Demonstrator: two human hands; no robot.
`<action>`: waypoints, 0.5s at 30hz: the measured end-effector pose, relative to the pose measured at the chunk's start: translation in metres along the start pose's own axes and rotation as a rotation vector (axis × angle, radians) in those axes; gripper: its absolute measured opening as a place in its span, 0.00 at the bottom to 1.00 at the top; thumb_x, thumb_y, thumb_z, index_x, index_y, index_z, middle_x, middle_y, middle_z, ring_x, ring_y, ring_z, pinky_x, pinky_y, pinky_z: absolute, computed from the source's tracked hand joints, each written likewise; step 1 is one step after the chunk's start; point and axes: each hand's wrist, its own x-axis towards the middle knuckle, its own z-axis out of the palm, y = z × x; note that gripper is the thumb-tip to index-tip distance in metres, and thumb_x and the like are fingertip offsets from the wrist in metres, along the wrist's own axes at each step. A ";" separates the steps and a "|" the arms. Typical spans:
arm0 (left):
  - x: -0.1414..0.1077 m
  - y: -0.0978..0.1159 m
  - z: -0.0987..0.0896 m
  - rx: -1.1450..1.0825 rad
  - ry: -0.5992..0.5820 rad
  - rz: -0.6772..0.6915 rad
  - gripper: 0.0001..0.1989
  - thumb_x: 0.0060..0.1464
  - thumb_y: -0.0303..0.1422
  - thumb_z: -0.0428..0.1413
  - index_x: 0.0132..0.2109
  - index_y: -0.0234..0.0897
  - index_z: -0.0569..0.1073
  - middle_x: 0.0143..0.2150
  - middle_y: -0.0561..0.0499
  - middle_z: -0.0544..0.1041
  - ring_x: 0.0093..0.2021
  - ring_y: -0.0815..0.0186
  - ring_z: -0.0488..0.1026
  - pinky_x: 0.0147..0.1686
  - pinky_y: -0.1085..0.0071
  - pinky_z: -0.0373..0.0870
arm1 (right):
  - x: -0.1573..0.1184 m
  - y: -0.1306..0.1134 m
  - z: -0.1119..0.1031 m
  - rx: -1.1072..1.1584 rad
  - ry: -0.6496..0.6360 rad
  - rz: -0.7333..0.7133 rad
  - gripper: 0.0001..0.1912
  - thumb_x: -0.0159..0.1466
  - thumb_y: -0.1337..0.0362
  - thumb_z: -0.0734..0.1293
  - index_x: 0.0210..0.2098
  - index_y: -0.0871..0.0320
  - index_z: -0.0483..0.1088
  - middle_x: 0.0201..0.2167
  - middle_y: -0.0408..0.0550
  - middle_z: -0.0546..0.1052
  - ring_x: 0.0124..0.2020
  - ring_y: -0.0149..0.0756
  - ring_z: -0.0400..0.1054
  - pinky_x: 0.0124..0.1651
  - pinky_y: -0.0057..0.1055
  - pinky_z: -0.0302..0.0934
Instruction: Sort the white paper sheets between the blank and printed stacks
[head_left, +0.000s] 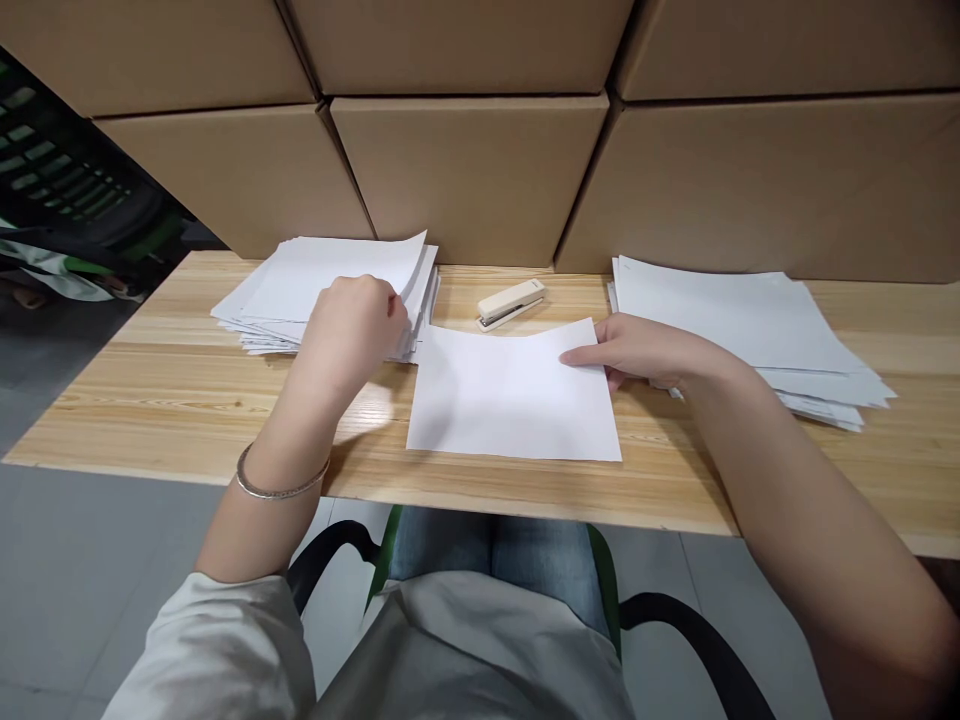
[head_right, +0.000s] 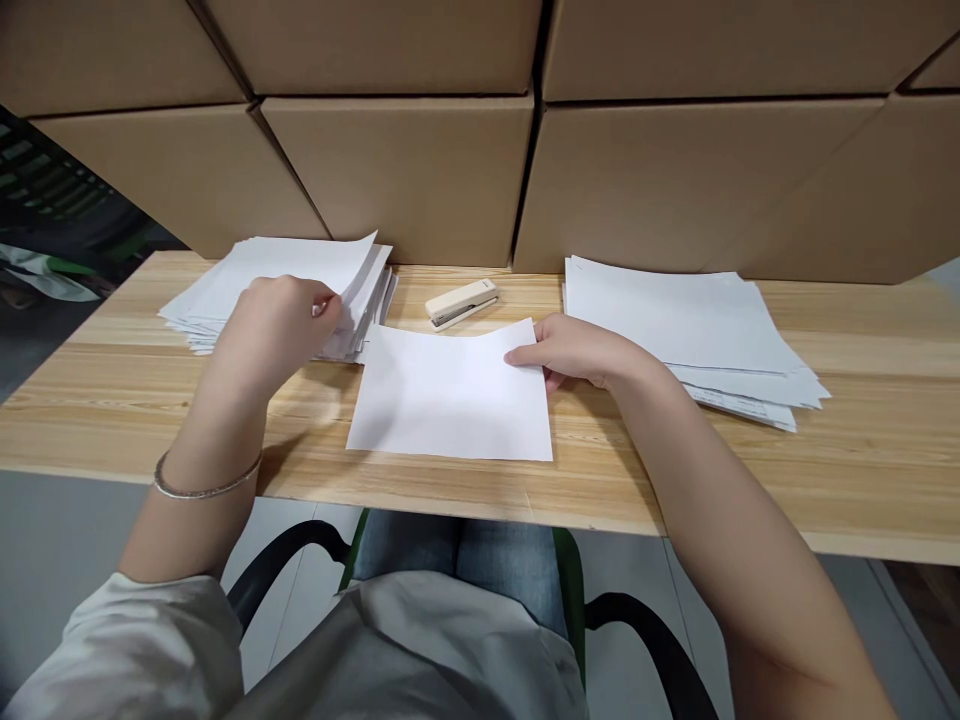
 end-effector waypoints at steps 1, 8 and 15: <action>-0.001 0.000 0.002 0.001 0.034 0.000 0.14 0.59 0.28 0.47 0.30 0.38 0.75 0.31 0.39 0.79 0.39 0.47 0.76 0.39 0.57 0.66 | 0.001 0.001 0.000 0.011 -0.005 0.001 0.17 0.58 0.63 0.73 0.15 0.54 0.69 0.13 0.45 0.70 0.17 0.30 0.61 0.21 0.27 0.59; -0.003 0.000 0.008 -0.317 0.591 0.040 0.06 0.65 0.34 0.51 0.39 0.41 0.71 0.42 0.43 0.79 0.50 0.52 0.75 0.50 0.55 0.68 | 0.009 0.008 -0.001 0.120 -0.032 -0.040 0.14 0.56 0.61 0.75 0.17 0.53 0.72 0.16 0.47 0.73 0.20 0.34 0.65 0.26 0.31 0.63; -0.044 0.046 0.033 -0.165 0.619 0.843 0.09 0.65 0.27 0.47 0.34 0.38 0.66 0.31 0.49 0.75 0.24 0.70 0.68 0.18 0.70 0.52 | 0.012 0.007 0.007 0.188 0.011 -0.044 0.22 0.62 0.53 0.71 0.17 0.54 0.66 0.16 0.46 0.69 0.18 0.31 0.59 0.23 0.30 0.57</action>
